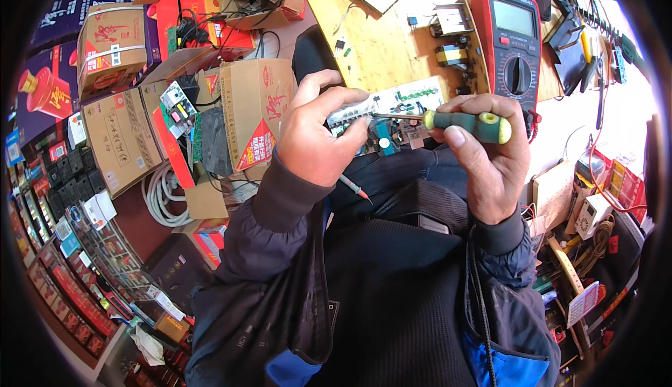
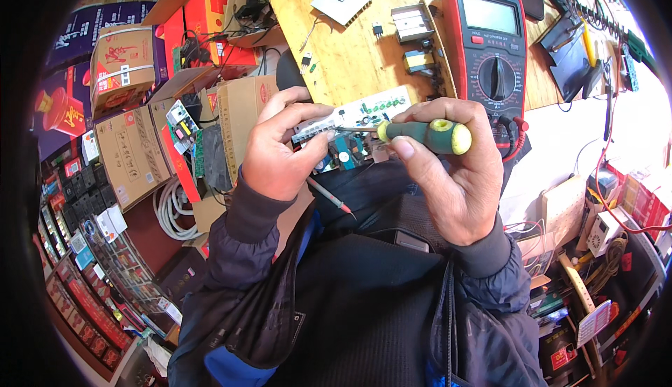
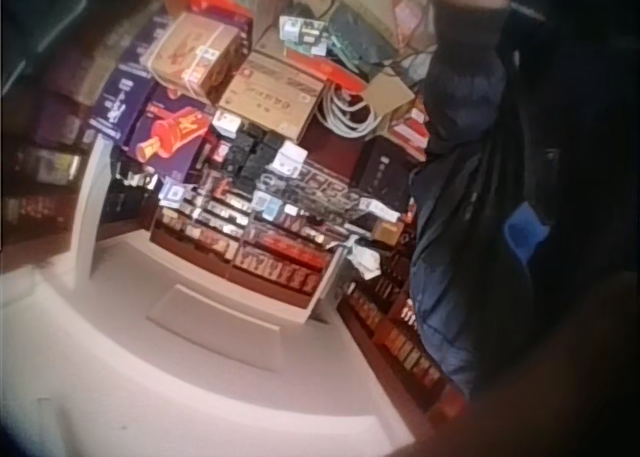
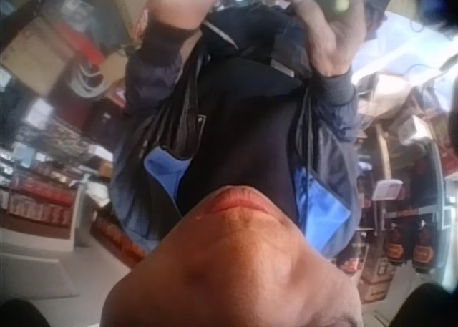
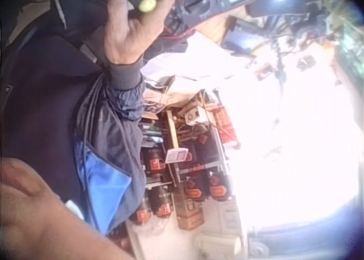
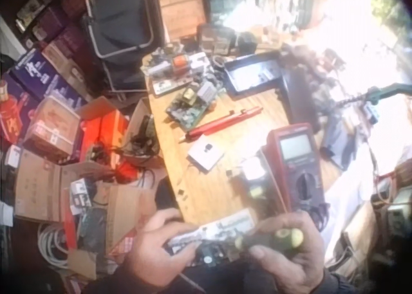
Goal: The person sits on the floor and uses a screwdriver to adjust components on a circuit board, then uses a soldering iron to solder a point on the board, and finally uses pliers to remove a small component. The person also uses a multimeter to test the board.
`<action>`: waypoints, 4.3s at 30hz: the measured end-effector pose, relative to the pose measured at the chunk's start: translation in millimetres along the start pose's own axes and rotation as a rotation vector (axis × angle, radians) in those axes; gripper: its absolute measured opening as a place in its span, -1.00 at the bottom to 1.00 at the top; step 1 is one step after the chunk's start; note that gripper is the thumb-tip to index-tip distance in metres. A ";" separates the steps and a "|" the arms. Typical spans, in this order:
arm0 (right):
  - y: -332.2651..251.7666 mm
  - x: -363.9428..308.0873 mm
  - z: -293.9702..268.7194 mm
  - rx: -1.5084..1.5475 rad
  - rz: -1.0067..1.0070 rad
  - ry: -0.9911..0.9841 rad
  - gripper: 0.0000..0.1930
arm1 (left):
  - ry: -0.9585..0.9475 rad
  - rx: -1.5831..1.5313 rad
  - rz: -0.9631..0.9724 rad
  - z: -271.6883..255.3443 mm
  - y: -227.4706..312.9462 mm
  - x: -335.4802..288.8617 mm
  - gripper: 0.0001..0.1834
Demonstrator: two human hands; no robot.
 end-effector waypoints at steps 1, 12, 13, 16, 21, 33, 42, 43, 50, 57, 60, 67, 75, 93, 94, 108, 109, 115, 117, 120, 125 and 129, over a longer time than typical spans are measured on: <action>1.1 -0.4 -1.3 0.037 0.010 0.008 -0.68 | 0.028 0.000 0.001 -1.1 0.6 -0.4 -0.68; 0.6 1.3 -5.0 0.065 -0.018 -0.009 -0.68 | -0.035 0.030 -0.050 1.7 1.6 -1.7 -0.64; 0.3 1.5 -4.8 0.064 -0.021 -0.012 -0.68 | -0.037 0.018 -0.061 1.8 1.0 -2.0 -0.64; 1.0 1.3 -4.7 0.097 -0.013 -0.009 -0.68 | -0.039 0.030 -0.046 1.3 3.2 -1.4 -0.64; -0.3 0.1 -6.0 0.040 -0.023 -0.008 -0.68 | -0.043 0.026 -0.038 1.2 5.1 -0.9 -0.64; -1.7 3.5 -10.8 -0.067 -0.027 -0.009 -0.69 | 0.032 -0.033 -0.082 -1.2 8.8 -2.0 -0.72; -1.5 7.2 -11.5 -0.085 -0.077 -0.003 -0.69 | 0.032 -0.068 -0.093 -0.4 8.7 -2.1 -0.71; -1.5 7.1 -11.8 -0.091 -0.078 -0.002 -0.69 | 0.029 -0.053 -0.094 -0.6 8.4 -2.2 -0.71; -1.0 7.2 -11.3 -0.071 -0.071 -0.013 -0.69 | -0.052 0.028 -0.026 2.6 11.6 0.3 -0.67; -0.8 8.3 -10.0 -0.037 -0.074 -0.032 -0.70 | 0.021 -0.053 -0.096 -0.4 7.3 -2.7 -0.72; -0.3 8.0 -10.4 -0.019 -0.064 -0.033 -0.71 | 0.021 -0.048 -0.096 -1.2 7.4 -2.3 -0.72; 1.6 8.3 -10.9 -0.013 -0.043 -0.036 -0.71 | 0.028 -0.076 -0.129 -0.4 5.7 -3.6 -0.73; 0.5 8.6 -11.3 -0.030 -0.031 -0.044 -0.73 | 0.042 -0.069 -0.117 -1.7 6.2 -2.7 -0.74; 2.1 6.7 -11.4 -0.050 -0.016 -0.027 -0.71 | -0.032 0.046 -0.076 1.3 6.7 -2.6 -0.74; 2.3 6.5 -11.7 -0.052 -0.011 -0.028 -0.71 | -0.033 0.042 -0.075 1.4 7.1 -2.7 -0.74; -0.1 8.8 -10.5 -0.039 -0.027 -0.039 -0.70 | -0.043 0.078 -0.082 0.9 9.3 -2.6 -0.76; -0.1 8.8 -10.7 -0.044 -0.025 -0.039 -0.70 | -0.042 0.081 -0.084 0.8 9.6 -2.3 -0.76; 0.4 7.9 -9.3 -0.002 -0.020 -0.036 -0.70 | -0.035 0.090 -0.070 0.5 10.7 -1.5 -0.76; 0.2 7.8 -8.8 0.004 -0.022 -0.038 -0.71 | -0.034 0.095 -0.063 0.4 10.4 -1.0 -0.76; 0.4 7.7 -8.3 0.007 -0.022 -0.045 -0.71 | -0.032 0.106 -0.060 0.3 10.1 -1.0 -0.77; 0.3 8.1 -7.8 0.005 -0.032 -0.051 -0.72 | -0.034 0.105 -0.067 1.0 9.4 -1.5 -0.77; -0.3 7.7 -7.7 -0.028 -0.028 -0.055 -0.72 | -0.041 0.079 -0.081 1.9 6.1 -1.2 -0.76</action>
Point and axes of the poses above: each hand's wrist, its own x-axis towards the middle knuckle, its own z-axis out of the palm, y = z × x, the point moved 9 cm from there along x, towards the middle knuckle, and after that the axes turned 7 degrees about -y, right-handed, at the moved point
